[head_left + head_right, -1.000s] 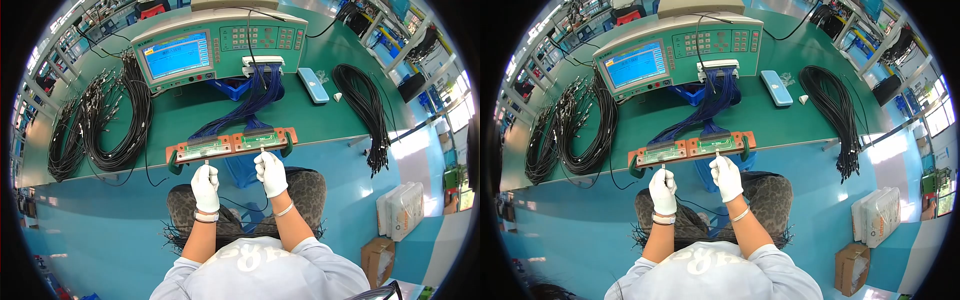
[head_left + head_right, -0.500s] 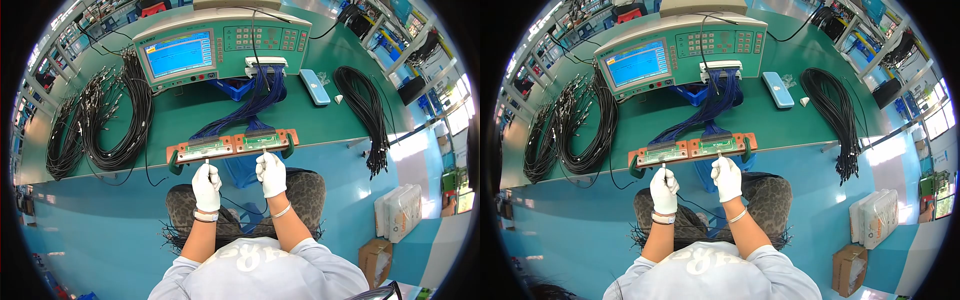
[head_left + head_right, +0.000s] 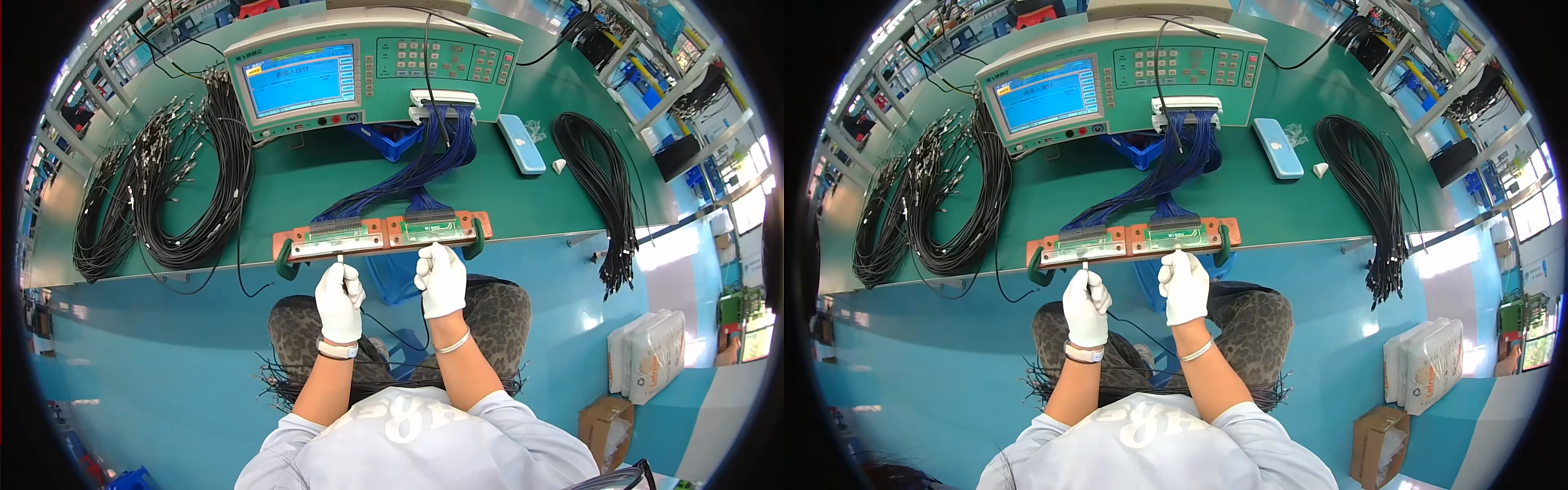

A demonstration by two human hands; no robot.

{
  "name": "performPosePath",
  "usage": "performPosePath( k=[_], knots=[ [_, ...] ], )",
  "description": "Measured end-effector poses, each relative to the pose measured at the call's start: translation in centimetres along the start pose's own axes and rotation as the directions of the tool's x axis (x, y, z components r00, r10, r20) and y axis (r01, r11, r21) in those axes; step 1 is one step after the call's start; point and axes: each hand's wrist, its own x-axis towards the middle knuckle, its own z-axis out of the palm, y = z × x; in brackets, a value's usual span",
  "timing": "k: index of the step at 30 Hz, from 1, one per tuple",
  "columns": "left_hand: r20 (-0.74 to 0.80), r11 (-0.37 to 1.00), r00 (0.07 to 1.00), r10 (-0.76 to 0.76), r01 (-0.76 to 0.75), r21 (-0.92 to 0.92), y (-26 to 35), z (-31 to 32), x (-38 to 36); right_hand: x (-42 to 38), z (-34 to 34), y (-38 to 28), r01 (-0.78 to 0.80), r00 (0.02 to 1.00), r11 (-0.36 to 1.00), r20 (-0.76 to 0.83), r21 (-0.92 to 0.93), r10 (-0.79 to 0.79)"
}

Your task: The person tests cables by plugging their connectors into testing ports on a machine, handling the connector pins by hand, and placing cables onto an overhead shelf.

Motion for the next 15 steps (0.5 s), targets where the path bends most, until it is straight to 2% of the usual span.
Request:
performPosePath(
  k=[2,7,12,15],
  knots=[
    [0.0,1.0,1.0,0.002,-0.002,0.002,-0.2,-0.1,0.0,0.1,-0.1,0.0,-0.007,1.0,1.0,-0.005,0.023,0.008],
    [0.006,0.998,1.0,0.028,-0.027,-0.05,-0.8,-0.4,0.3,0.5,-1.2,-0.7,-0.07,0.991,0.997,0.11,-0.016,0.072],
    [-0.002,0.998,0.999,0.038,-0.038,-0.05,-1.0,-0.3,0.6,0.7,-2.0,-0.9,-0.023,0.983,0.988,0.176,-0.154,0.051],
    [-0.093,0.993,0.991,0.096,-0.089,0.072,-1.0,0.4,0.3,0.3,-2.8,-0.6,0.05,0.989,0.964,0.148,-0.262,-0.012]
  ],
)
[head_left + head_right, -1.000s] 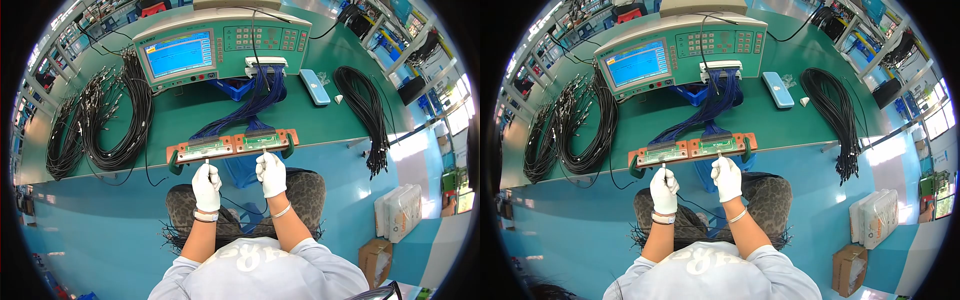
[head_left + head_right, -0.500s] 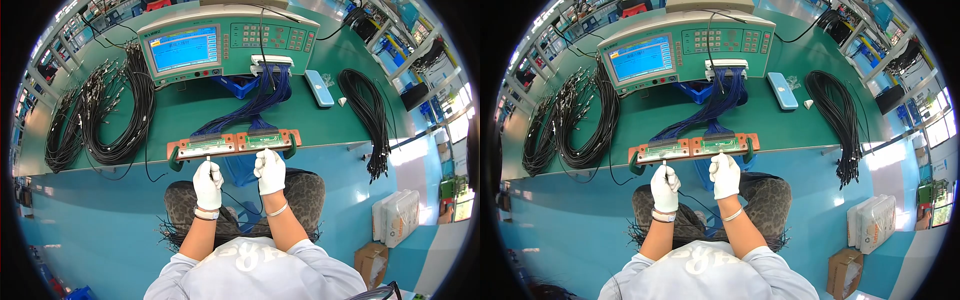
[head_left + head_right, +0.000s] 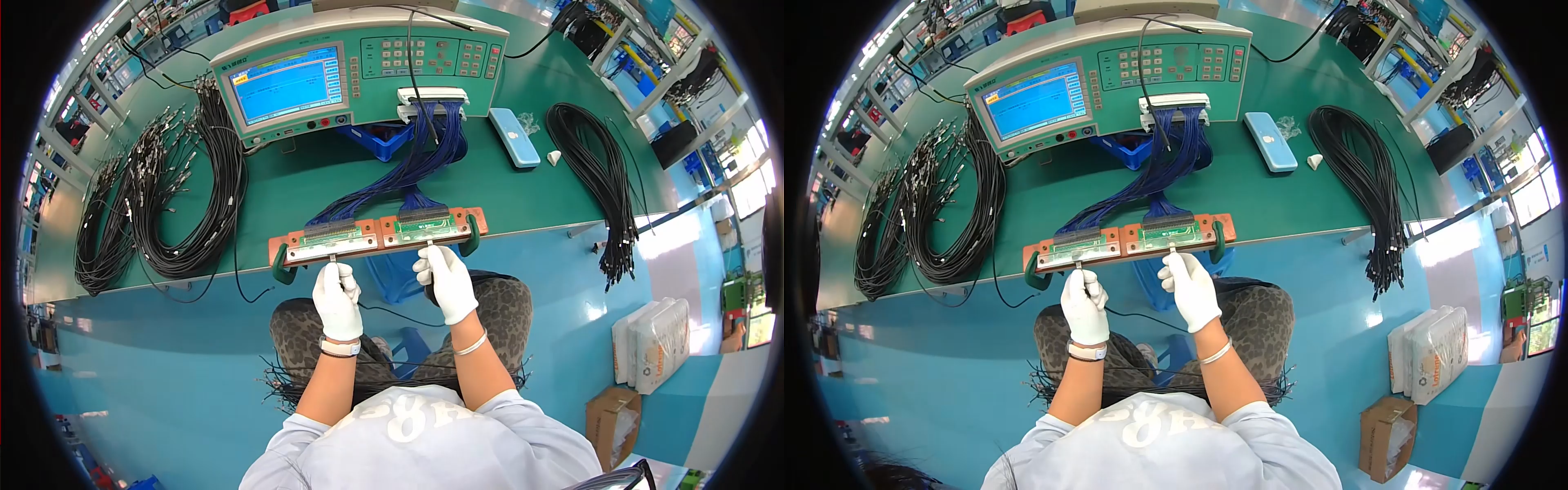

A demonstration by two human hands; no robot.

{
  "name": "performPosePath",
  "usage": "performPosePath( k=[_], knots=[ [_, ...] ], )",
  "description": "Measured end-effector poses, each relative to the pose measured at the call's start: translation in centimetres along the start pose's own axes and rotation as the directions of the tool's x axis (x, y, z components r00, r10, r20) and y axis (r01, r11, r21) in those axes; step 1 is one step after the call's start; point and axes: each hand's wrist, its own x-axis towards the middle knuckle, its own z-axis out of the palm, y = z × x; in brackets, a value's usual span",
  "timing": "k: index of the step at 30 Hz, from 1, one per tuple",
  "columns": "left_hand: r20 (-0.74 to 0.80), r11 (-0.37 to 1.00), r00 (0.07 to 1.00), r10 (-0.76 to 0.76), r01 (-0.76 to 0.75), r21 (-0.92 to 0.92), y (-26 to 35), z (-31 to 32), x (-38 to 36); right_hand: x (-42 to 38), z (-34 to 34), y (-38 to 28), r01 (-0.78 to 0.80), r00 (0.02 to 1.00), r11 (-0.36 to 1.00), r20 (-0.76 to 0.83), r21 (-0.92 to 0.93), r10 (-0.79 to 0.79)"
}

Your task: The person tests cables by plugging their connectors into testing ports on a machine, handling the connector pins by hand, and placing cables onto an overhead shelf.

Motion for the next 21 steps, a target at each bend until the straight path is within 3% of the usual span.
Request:
performPosePath(
  k=[3,8,17,21],
  knots=[
    [-0.037,0.999,0.999,0.022,-0.021,0.043,0.4,0.3,-0.1,-0.8,-1.1,-0.3,0.106,0.993,0.975,-0.032,-0.193,-0.114],
    [-0.045,0.999,0.999,0.029,-0.027,0.043,0.6,0.5,0.2,-2.0,-3.0,-1.5,0.22,0.946,0.934,-0.17,-0.283,-0.275],
    [-0.028,0.994,0.997,0.071,-0.068,0.083,0.2,0.0,0.2,-2.3,-5.7,-1.6,0.207,0.945,0.952,-0.207,-0.226,-0.254],
    [0.023,0.959,1.0,-0.013,0.006,0.283,1.7,-0.2,0.3,-3.2,-5.5,-2.2,0.201,0.956,0.945,-0.16,-0.258,-0.247]
  ],
)
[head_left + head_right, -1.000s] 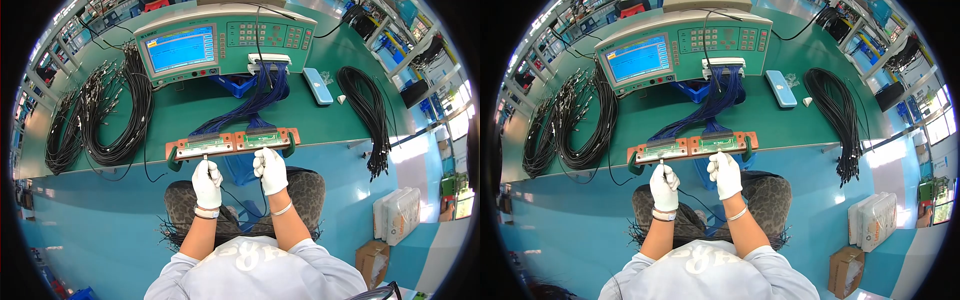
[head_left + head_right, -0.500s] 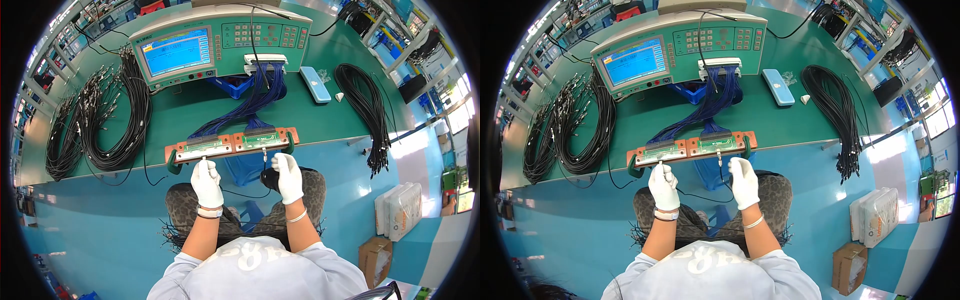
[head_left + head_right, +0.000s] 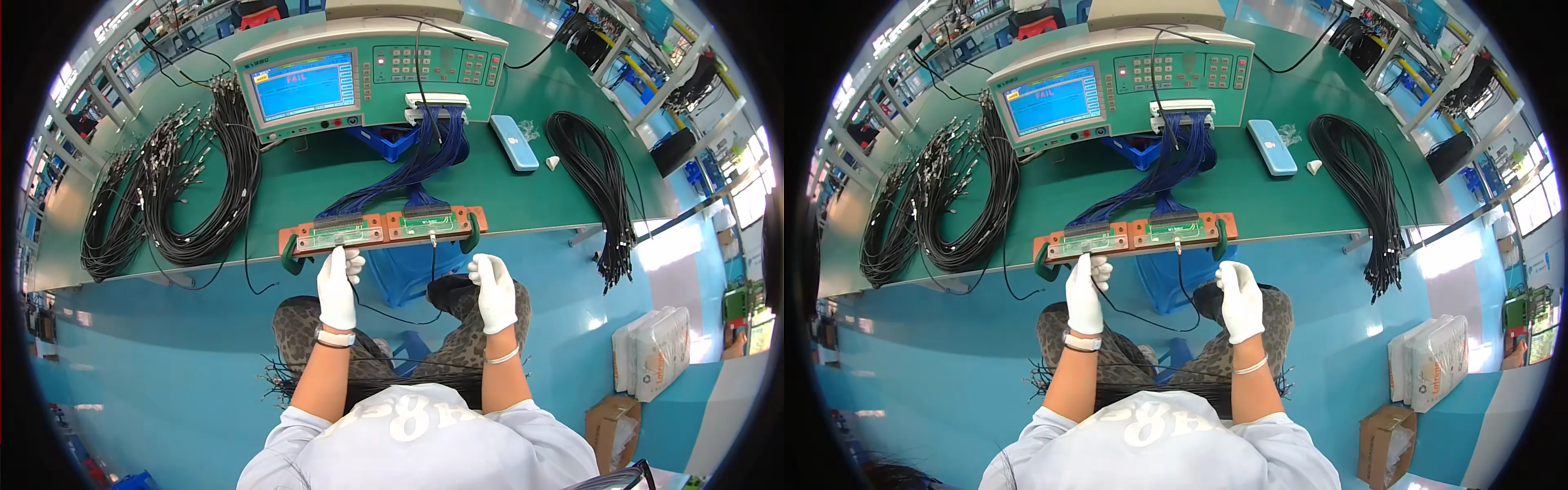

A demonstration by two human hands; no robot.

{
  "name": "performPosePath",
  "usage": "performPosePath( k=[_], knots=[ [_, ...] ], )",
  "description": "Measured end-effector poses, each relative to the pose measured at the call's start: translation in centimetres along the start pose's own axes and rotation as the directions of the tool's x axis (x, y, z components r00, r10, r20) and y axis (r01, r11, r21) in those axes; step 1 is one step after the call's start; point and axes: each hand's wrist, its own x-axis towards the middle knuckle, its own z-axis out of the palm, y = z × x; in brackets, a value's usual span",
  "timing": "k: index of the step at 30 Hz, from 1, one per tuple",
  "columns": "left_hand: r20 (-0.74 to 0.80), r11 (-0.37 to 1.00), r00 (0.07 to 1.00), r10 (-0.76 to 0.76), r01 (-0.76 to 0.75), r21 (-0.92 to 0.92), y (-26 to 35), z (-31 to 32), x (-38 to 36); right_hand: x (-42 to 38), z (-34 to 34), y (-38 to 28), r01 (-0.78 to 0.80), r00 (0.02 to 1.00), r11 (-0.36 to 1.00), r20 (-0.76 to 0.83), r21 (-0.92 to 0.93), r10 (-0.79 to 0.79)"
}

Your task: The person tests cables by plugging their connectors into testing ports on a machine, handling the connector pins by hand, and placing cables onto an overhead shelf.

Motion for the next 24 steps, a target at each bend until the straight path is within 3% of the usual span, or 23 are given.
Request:
performPosePath(
  k=[1,3,5,7,8,10,18,24],
  knots=[
    [-0.005,0.998,1.0,0.005,-0.004,0.063,0.1,-0.6,-0.3,-0.3,-0.2,-0.5,0.004,1.0,1.0,0.004,0.006,-0.004],
    [-0.008,0.991,1.0,0.022,-0.021,0.132,-0.2,-2.9,-0.7,-0.8,-1.3,-2.3,0.006,0.994,0.974,0.112,-0.224,0.019],
    [-0.12,0.992,0.986,-0.115,0.119,0.034,-0.8,-6.3,-0.5,-1.2,-2.4,-3.2,0.028,0.977,0.901,0.2,-0.433,0.066],
    [-0.14,0.984,0.979,-0.15,0.133,-0.121,-0.7,-9.1,-0.3,-1.3,-3.5,-3.0,0.002,0.976,0.896,0.196,-0.445,0.095],
    [-0.139,0.986,0.981,-0.134,0.119,-0.113,-0.6,-10.4,0.2,-1.3,-3.9,-2.9,-0.02,0.973,0.884,0.193,-0.467,0.124],
    [-0.163,0.918,0.965,-0.208,0.135,-0.374,-0.4,-12.6,1.0,-1.3,-3.9,-2.7,-0.055,0.964,0.854,0.196,-0.518,0.181],
    [-0.118,0.927,0.977,-0.177,0.125,-0.354,-1.1,-12.4,0.3,-0.9,-1.1,0.4,-0.007,0.972,0.963,0.223,-0.268,0.069],
    [-0.042,0.988,0.997,-0.068,0.062,-0.14,-0.8,-8.4,-2.6,-0.7,0.6,1.1,0.01,0.985,0.989,0.174,-0.145,0.016]
  ],
)
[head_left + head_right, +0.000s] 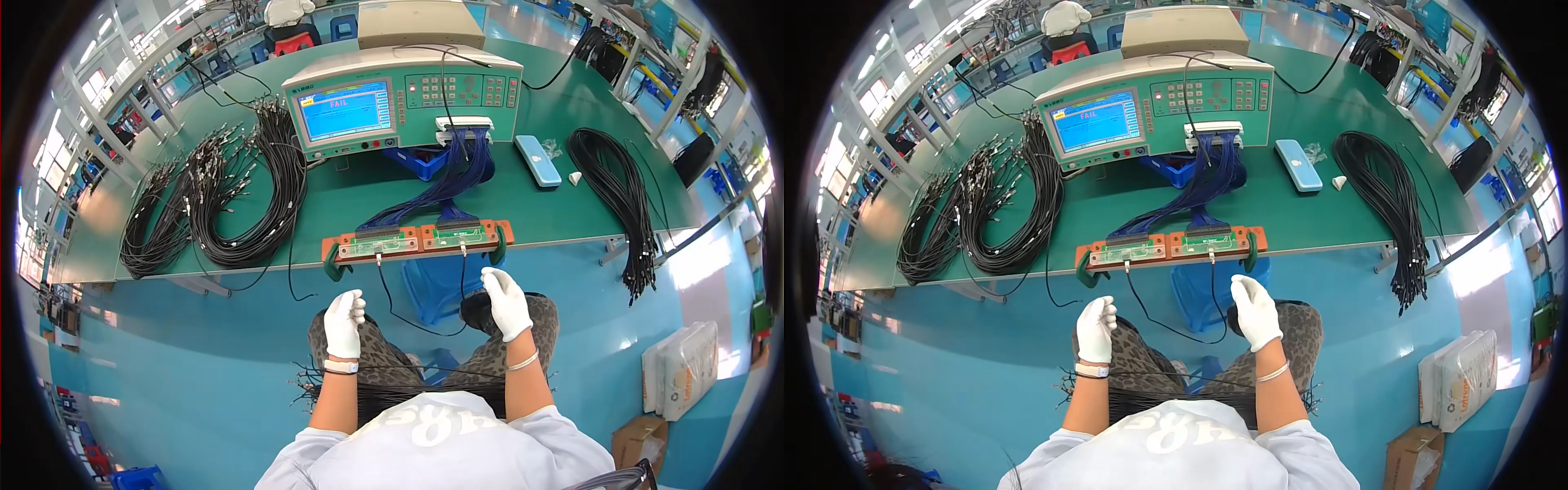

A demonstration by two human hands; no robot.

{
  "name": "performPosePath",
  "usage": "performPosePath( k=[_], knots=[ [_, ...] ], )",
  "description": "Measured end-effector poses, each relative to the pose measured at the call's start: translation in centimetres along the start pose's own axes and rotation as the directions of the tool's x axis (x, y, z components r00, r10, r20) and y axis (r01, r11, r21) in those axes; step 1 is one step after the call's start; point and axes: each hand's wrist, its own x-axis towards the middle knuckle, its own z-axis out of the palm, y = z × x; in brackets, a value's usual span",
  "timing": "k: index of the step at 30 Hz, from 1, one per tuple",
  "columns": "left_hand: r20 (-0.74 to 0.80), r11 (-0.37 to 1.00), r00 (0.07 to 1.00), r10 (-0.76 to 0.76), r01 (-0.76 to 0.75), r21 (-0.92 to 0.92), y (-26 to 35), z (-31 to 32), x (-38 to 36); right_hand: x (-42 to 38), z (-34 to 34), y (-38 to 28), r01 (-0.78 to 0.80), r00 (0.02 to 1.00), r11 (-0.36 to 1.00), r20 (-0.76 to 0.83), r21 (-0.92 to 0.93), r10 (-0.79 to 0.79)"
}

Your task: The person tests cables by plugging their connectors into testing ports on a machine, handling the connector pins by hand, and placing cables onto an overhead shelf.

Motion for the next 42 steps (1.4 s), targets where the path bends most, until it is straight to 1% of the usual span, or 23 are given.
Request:
performPosePath(
  k=[1,7,11,12,16,17,21,22,26,27,31,34,37,41,42],
  knots=[
    [0.025,0.999,1.0,0.017,-0.018,0.04,-0.1,0.3,-0.3,0.1,0.1,0.0,0.0,1.0,1.0,-0.008,0.013,0.0],
    [0.071,0.996,0.997,0.008,-0.014,0.09,-0.7,1.1,-0.2,0.8,1.0,0.5,-0.016,1.0,0.996,-0.001,0.089,0.016],
    [0.073,0.955,0.994,0.079,-0.096,0.28,-0.2,2.3,-0.6,2.0,1.9,0.2,-0.067,0.998,0.95,0.022,0.306,0.063],
    [0.066,0.955,0.996,0.065,-0.081,0.286,0.0,2.7,-0.7,2.2,2.2,0.2,-0.082,0.997,0.95,0.021,0.303,0.079],
    [0.088,0.902,0.985,0.149,-0.172,0.397,0.6,4.8,-0.5,3.1,3.4,-0.4,-0.139,0.989,0.85,0.119,0.508,0.091],
    [0.082,0.903,0.986,0.142,-0.163,0.399,0.5,5.2,-0.2,3.4,3.5,-0.4,-0.147,0.988,0.851,0.121,0.504,0.099],
    [0.121,0.943,0.983,0.139,-0.168,0.287,0.1,6.3,0.6,4.0,4.0,-0.4,-0.239,0.961,0.865,0.236,0.442,0.146],
    [0.116,0.942,0.985,0.131,-0.16,0.294,-0.1,6.5,0.7,3.8,4.2,-0.4,-0.25,0.959,0.862,0.238,0.442,0.156],
    [0.117,0.969,0.987,0.112,-0.134,0.209,-0.6,7.2,1.3,2.9,5.0,-0.6,-0.251,0.967,0.832,0.176,0.495,0.187],
    [0.124,0.968,0.987,0.105,-0.13,0.215,-0.7,7.2,1.4,2.5,5.3,-0.6,-0.251,0.967,0.829,0.168,0.5,0.192],
    [0.108,0.998,0.994,0.025,-0.03,0.048,-1.5,6.2,0.9,0.0,5.8,-0.3,-0.236,0.969,0.789,0.203,0.568,0.144],
    [0.129,0.997,0.992,-0.012,0.002,0.078,-1.2,7.2,-1.7,-0.5,4.9,-1.3,-0.271,0.957,0.795,0.24,0.543,0.162],
    [0.156,0.993,0.987,-0.043,0.025,0.113,0.8,8.8,-4.0,-1.4,4.2,-3.0,-0.298,0.946,0.798,0.275,0.524,0.173],
    [0.236,0.967,0.967,-0.1,0.039,0.252,4.2,10.3,-6.8,-3.5,3.9,-6.2,-0.173,0.966,0.888,0.249,0.427,0.068],
    [0.233,0.967,0.967,-0.1,0.04,0.25,4.7,10.5,-7.2,-3.9,3.8,-6.9,-0.174,0.966,0.888,0.251,0.425,0.069]
  ],
)
